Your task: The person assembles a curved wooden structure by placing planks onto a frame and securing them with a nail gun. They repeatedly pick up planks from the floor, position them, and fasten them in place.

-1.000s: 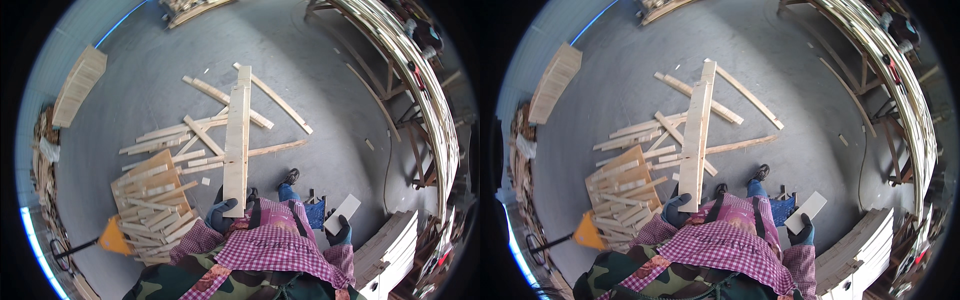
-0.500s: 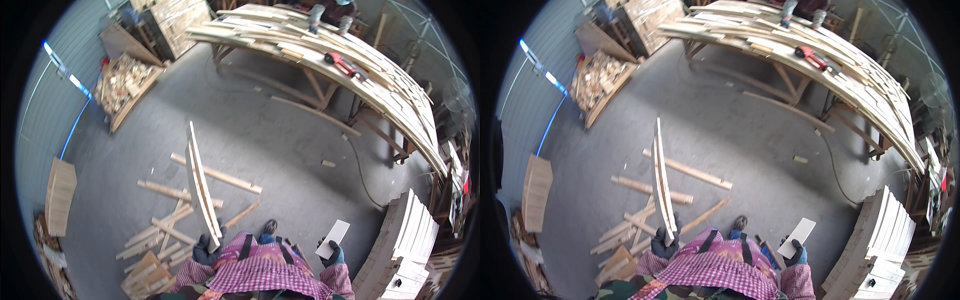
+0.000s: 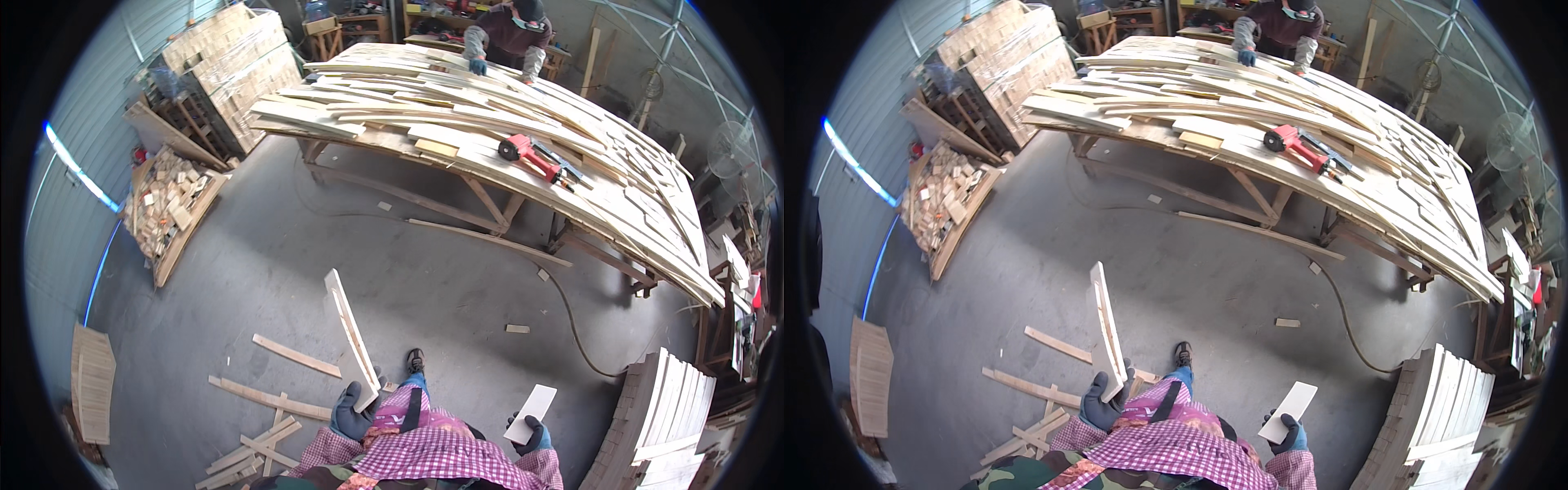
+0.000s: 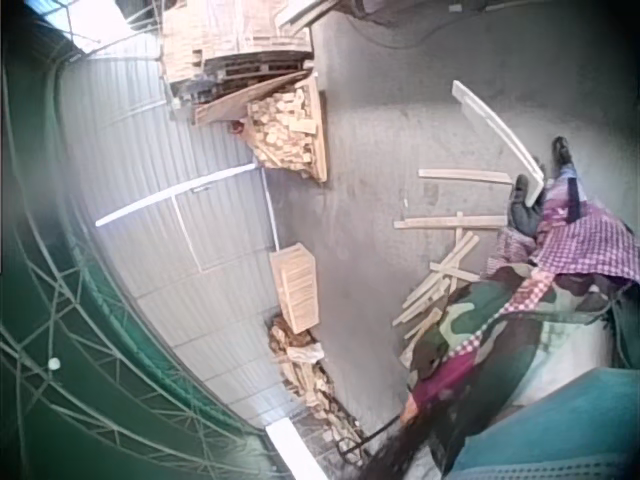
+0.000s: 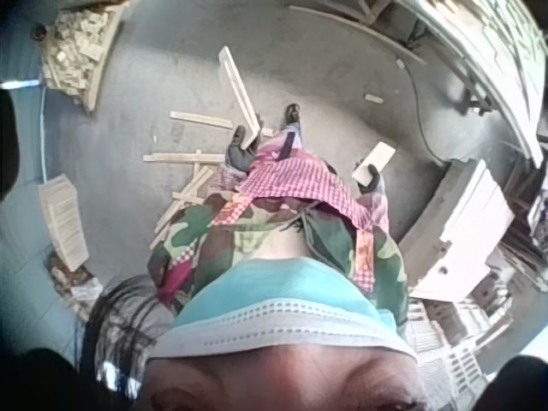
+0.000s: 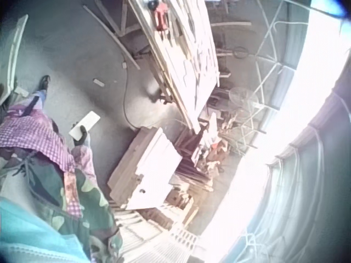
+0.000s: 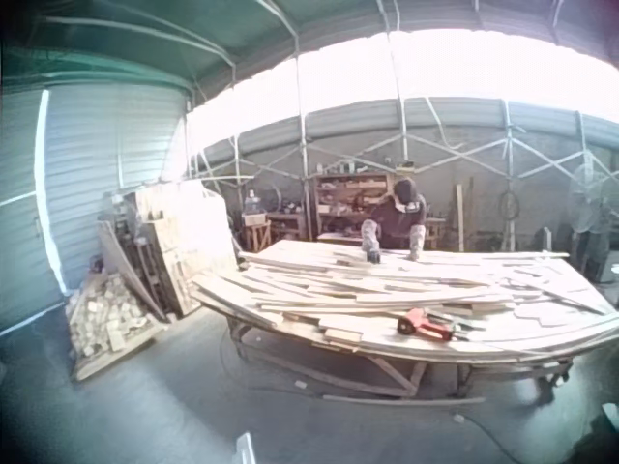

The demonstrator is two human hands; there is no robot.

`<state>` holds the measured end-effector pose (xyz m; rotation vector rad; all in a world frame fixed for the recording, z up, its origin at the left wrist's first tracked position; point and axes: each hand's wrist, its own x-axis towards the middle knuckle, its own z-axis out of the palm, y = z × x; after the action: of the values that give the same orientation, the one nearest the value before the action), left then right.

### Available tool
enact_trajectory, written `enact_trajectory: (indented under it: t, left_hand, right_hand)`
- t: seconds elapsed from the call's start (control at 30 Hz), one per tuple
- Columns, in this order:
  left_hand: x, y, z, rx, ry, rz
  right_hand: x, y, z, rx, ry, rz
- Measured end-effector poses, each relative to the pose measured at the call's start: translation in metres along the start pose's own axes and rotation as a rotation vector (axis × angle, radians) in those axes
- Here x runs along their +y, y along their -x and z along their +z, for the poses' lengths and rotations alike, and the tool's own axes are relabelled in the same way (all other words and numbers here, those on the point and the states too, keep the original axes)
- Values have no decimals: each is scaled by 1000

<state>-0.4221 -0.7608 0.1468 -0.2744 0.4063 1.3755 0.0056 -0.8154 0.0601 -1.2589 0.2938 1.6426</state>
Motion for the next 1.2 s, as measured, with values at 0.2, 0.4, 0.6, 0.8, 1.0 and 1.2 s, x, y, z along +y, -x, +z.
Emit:
enact_trajectory:
  t: [0.2,0.4,0.6,0.8,1.0,1.2]
  left_hand:
    - [39,-99,89,45,-542,158]
    - [81,-186,147,48,-869,351]
    - [108,-280,221,31,-854,451]
    - [111,-380,293,55,-896,549]
    - [134,-473,334,48,-954,598]
    - [171,-597,388,-40,-924,629]
  right_hand:
    - [-63,-34,115,52,90,-187]
    - [-91,-112,209,107,174,-70]
    - [-150,-220,285,4,252,-115]
    - [-234,-290,414,-24,370,-178]
    - [-298,-320,514,-233,347,-180]
    - [-311,-329,553,-132,276,-275]
